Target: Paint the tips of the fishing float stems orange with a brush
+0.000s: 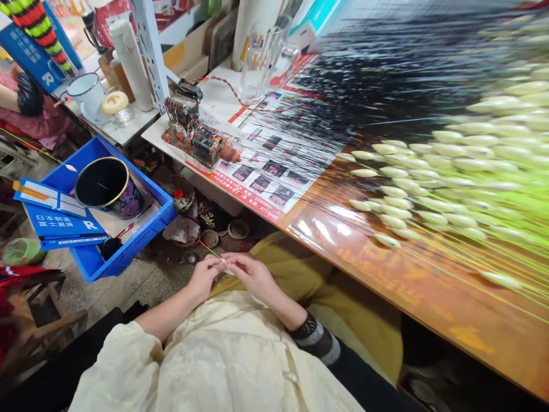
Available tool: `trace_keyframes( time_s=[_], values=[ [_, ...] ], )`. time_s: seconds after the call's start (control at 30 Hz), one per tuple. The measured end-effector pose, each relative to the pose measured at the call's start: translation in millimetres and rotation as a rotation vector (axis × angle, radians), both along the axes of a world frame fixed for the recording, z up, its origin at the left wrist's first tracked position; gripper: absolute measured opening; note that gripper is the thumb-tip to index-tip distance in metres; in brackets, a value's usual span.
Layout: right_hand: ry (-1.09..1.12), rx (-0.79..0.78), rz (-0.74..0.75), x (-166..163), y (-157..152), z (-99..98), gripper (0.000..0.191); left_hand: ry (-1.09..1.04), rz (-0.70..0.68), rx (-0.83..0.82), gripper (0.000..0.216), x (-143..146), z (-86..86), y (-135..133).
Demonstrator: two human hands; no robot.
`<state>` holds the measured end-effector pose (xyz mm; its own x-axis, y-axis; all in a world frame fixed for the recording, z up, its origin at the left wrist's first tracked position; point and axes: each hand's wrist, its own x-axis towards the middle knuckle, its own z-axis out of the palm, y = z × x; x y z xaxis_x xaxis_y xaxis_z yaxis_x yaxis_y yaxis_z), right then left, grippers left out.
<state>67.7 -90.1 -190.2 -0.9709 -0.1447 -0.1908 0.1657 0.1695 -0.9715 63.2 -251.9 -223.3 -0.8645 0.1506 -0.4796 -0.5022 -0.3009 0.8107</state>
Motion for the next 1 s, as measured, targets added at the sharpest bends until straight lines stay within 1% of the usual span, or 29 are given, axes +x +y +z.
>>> trace_keyframes(
  time_s=[0.07,0.17,0.27,0.37,0.43,0.53,0.6,0.67,0.7,0.73,0.77,0.83,0.9,1.0],
  values=[
    [-0.013,0.014,0.016,-1,1,2.5,0.026,-0.008,0.009,-0.014,0.036,-1,-0.3,-1],
    [-0.017,-0.001,0.05,-2,1,5.9,0.027,-0.038,0.041,-0.021,0.039,-3,-3.2,-2],
    [-0.054,-0.042,0.076,-2,1,5.8,0.031,-0.05,0.075,-0.03,0.041,-4,-5.7,-3],
    [-0.156,-0.102,0.086,-1,-2,2.5,0.039,-0.054,0.077,-0.03,0.043,-4,-6.4,-3],
    [-0.213,-0.144,0.094,-1,-3,0.4,0.043,-0.062,0.078,-0.019,0.045,-2,-6.5,-2],
    [-0.242,-0.194,0.109,-2,-4,0.0,0.045,-0.08,0.08,0.02,0.048,2,-7.8,-4],
    [-0.273,-0.222,0.096,-2,-3,1.3,0.048,-0.068,0.03,0.074,0.046,4,-10.4,-11],
    [-0.323,-0.25,0.07,-2,-1,3.4,0.051,-0.031,-0.071,0.107,0.044,6,-13.7,-24],
    [-0.348,-0.266,0.057,-2,1,4.5,0.051,0.001,-0.119,0.069,0.042,6,-14.9,-31],
    [-0.373,-0.284,0.048,-2,2,5.6,0.051,0.038,-0.144,-0.011,0.04,5,-15.5,-40],
    [-0.397,-0.303,0.041,-2,3,6.5,0.051,0.079,-0.144,-0.114,0.037,3,-14.9,-49],
    [-0.442,-0.341,0.036,-1,5,6.8,0.05,0.16,-0.082,-0.314,0.029,-6,-8.4,-64],
    [-0.468,-0.36,0.037,-2,6,4.5,0.051,0.284,-0.015,-0.445,0.022,-21,6.5,-75],
    [-0.474,-0.36,0.035,-4,6,-2.2,0.051,0.572,0.035,-0.552,0.019,-54,42.0,-75]
  ],
)
